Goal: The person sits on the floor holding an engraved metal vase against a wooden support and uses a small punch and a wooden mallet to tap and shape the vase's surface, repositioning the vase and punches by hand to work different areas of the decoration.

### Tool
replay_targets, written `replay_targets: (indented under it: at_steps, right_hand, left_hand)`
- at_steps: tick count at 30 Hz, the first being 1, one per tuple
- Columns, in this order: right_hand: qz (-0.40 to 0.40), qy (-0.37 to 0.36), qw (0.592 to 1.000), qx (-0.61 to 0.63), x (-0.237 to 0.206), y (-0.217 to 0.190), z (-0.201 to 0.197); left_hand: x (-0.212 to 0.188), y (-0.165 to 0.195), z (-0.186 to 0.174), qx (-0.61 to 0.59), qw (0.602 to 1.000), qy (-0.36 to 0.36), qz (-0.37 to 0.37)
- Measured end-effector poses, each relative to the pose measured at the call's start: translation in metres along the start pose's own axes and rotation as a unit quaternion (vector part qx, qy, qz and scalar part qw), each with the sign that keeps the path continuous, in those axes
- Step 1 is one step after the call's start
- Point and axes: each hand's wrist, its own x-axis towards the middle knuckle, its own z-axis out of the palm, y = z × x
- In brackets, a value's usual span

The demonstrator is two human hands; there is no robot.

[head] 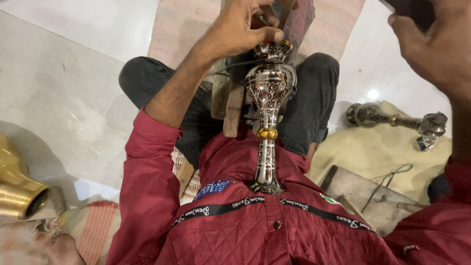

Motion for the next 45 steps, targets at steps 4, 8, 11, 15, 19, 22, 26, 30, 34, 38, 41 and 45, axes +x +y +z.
replay_targets:
  at_steps: [4, 8, 11, 15, 19, 22, 26, 30, 34, 38, 41, 45]
  right_hand:
    - [0.024, -0.010, 1.000, -0.007, 0.002, -0.008, -0.002]
    - [0.039, -0.024, 0.999, -0.026, 0.004, -0.012, -0.004]
    - [0.053, -0.021, 0.998, -0.008, 0.003, -0.011, -0.003]
    - [0.052, -0.008, 0.999, 0.011, 0.001, -0.005, -0.001]
    - [0.024, 0.002, 1.000, 0.012, 0.000, 0.002, 0.001]
    - [-0.005, 0.015, 1.000, 0.003, 0.001, 0.005, 0.001]
    - [-0.002, 0.016, 1.000, 0.018, 0.003, 0.002, -0.001]
    - [0.051, -0.001, 0.998, 0.047, 0.001, -0.007, -0.003]
    - [0.038, -0.010, 0.999, 0.022, 0.005, -0.009, -0.006]
    - [0.013, 0.002, 1.000, 0.015, 0.005, -0.005, -0.003]
    - [-0.005, 0.006, 1.000, 0.011, 0.004, -0.002, -0.002]
    - [-0.047, 0.020, 0.999, -0.008, 0.006, -0.006, -0.003]
  left_hand:
    - [-0.001, 0.000, 0.000, -0.019, 1.000, 0.006, 0.003]
    - [-0.002, 0.002, 0.000, -0.018, 1.000, 0.016, -0.007]
    - [-0.006, 0.002, 0.001, -0.020, 1.000, 0.019, -0.013]
    - [-0.010, -0.001, 0.001, 0.009, 1.000, 0.028, 0.001]
    - [-0.007, -0.005, -0.001, -0.018, 0.999, 0.022, 0.036]
    - [-0.009, -0.005, 0.000, -0.041, 0.999, 0.007, 0.021]
    - [-0.009, -0.004, -0.001, -0.055, 0.998, 0.003, 0.039]
    - [-0.013, -0.001, 0.000, -0.070, 0.997, 0.018, -0.004]
    - [-0.011, -0.002, -0.003, -0.087, 0.996, 0.005, 0.021]
    - [-0.012, -0.005, -0.003, -0.084, 0.996, 0.007, 0.030]
    - [-0.013, -0.007, -0.005, -0.122, 0.992, -0.013, 0.032]
    - [-0.013, -0.009, -0.003, -0.078, 0.996, 0.010, 0.038]
